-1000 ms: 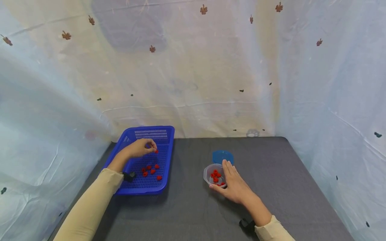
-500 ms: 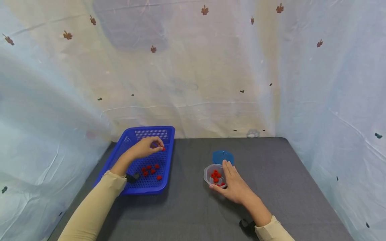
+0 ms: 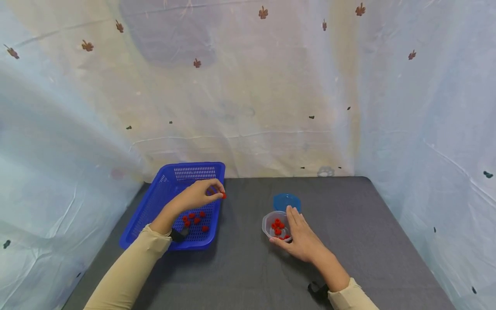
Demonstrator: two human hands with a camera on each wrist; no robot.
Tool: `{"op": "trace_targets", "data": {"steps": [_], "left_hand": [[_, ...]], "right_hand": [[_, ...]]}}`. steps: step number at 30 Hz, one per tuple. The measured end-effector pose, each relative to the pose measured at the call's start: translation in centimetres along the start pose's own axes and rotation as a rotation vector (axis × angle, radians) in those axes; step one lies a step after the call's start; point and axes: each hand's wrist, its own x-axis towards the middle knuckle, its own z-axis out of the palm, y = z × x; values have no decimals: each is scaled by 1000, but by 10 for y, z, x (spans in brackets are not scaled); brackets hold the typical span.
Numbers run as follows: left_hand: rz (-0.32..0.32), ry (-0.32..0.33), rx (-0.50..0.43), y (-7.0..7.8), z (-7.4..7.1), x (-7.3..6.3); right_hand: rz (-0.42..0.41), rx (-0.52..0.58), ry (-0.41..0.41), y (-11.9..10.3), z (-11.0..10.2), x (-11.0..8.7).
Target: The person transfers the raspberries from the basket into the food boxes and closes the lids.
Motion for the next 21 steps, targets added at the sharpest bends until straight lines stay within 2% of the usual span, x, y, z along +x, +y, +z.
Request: {"op": "trace_targets", "data": {"steps": [10,21], "left_hand": [[29,-9,2,31,11,4],[104,-54,-4,52,25,17]], "right_hand": [[-6,10,3,-1,-1,-1],[0,6,6,-1,0,0]]}}
